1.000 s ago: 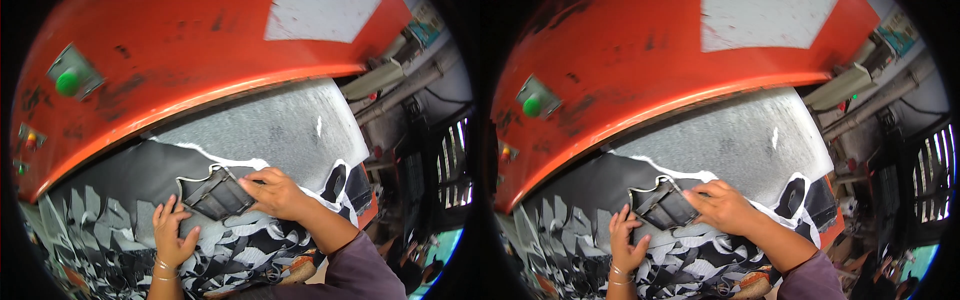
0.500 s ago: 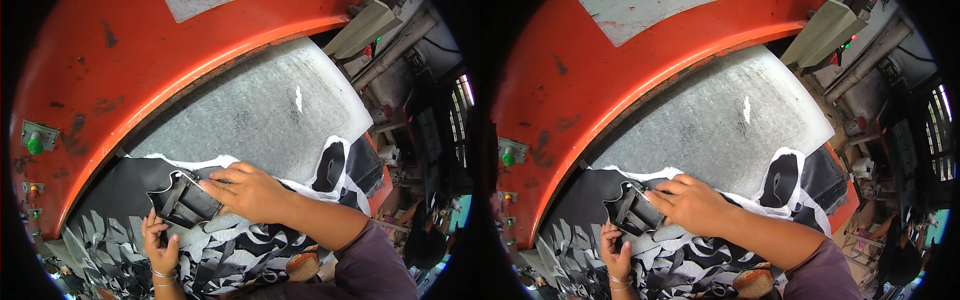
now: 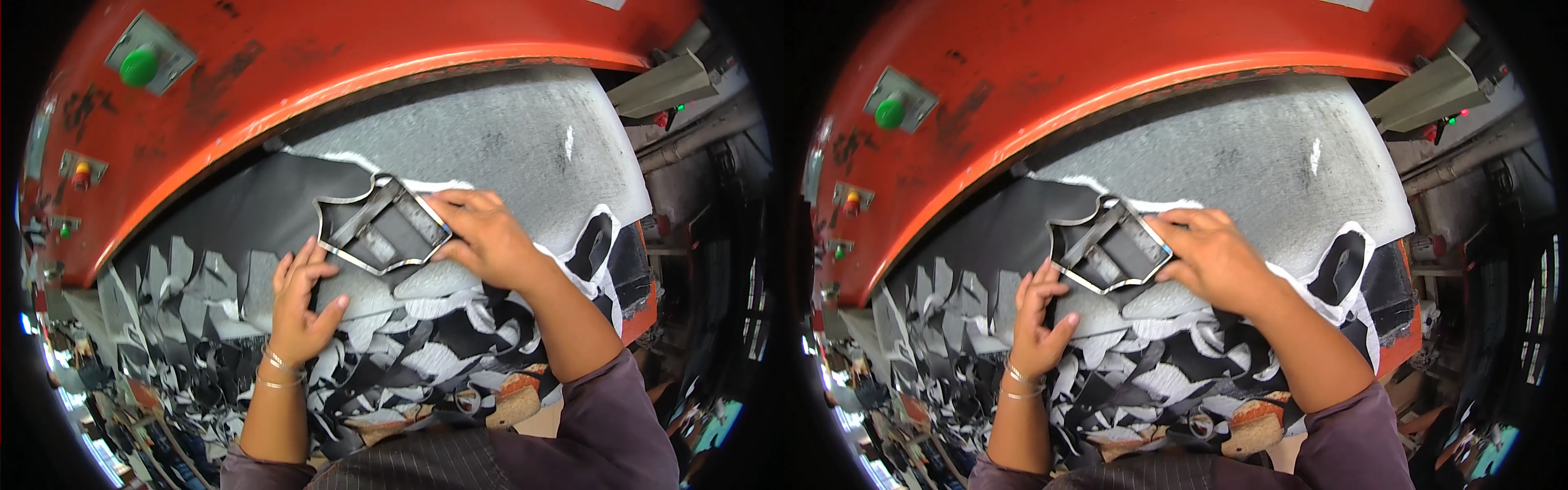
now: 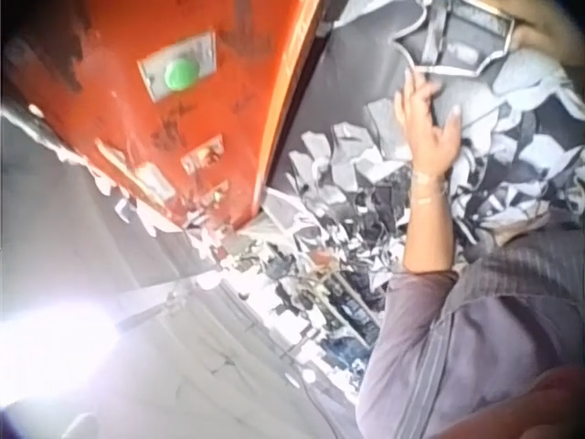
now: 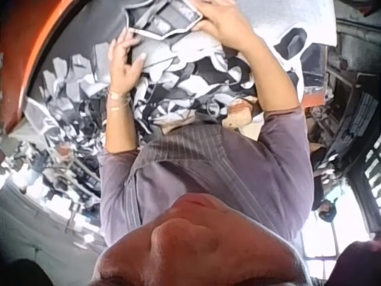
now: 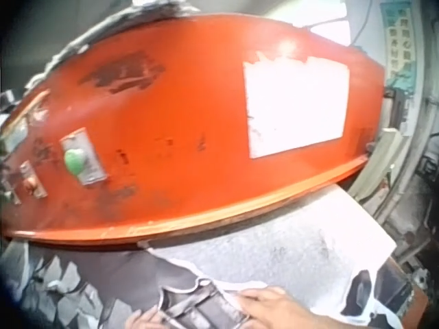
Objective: Die-cut material into specific shapes using a press machine.
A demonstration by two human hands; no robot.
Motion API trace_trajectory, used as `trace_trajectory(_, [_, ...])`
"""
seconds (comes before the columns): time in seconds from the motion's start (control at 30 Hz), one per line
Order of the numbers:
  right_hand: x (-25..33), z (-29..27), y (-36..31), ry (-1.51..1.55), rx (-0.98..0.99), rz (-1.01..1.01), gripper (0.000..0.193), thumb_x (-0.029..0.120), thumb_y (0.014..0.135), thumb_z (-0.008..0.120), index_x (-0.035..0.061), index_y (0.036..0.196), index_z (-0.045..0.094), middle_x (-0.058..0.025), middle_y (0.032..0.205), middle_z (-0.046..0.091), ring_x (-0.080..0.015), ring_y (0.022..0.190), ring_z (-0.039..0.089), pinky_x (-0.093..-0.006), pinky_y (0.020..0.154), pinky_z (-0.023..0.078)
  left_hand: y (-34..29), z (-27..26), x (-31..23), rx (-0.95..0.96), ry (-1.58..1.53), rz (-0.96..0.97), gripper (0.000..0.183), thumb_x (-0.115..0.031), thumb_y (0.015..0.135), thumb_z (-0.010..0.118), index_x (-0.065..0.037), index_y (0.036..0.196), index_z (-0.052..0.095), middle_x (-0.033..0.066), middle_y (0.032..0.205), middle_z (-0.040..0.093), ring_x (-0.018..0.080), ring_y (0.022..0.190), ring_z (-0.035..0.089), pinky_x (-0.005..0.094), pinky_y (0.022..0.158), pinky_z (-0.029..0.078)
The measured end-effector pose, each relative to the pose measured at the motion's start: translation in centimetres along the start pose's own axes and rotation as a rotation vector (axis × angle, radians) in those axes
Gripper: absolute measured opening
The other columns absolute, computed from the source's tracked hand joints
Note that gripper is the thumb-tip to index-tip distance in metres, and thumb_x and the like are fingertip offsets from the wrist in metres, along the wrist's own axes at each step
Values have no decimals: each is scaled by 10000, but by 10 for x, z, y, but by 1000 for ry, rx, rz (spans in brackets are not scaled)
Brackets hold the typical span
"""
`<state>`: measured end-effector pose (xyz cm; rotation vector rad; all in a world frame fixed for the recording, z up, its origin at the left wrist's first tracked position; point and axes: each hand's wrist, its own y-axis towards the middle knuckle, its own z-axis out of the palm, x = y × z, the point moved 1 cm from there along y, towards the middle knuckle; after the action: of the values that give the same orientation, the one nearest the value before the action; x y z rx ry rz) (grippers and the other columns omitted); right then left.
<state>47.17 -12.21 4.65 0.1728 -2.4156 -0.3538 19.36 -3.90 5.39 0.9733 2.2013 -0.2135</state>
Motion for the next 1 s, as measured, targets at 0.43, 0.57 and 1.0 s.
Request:
trace_trajectory(0.43, [6, 10, -14, -72, 47, 7, 649, 282, 691, 793, 116, 1282, 580, -102, 1241, 577, -321, 1128, 522, -397, 976, 406, -19, 5, 4, -18, 51, 43, 310, -206, 791, 658, -96, 1060, 550, 170, 1343, 541, 277, 1365, 375, 459, 1116, 200])
trace_trajectory(0.57, [9, 8, -13, -109, 104, 45, 667, 288, 694, 793, 123, 1299, 565, -100, 1266, 562, -327, 1145, 518, -401, 985, 413, -19, 5, 9, -28, 44, 77, 330, -210, 788, 671, -78, 1068, 556, 184, 1319, 555, 284, 1357, 388, 468, 1115, 203])
trace_trajectory(1.0, [67, 1, -14, -244, 32, 56, 735, 273, 682, 808, 75, 1323, 506, -173, 1319, 538, -361, 1229, 482, -430, 1022, 388, -46, -30, 24, 21, -107, 45, 563, -270, 789, 721, -57, 1258, 493, 225, 1478, 340, 353, 1412, 251, 436, 1115, 258])
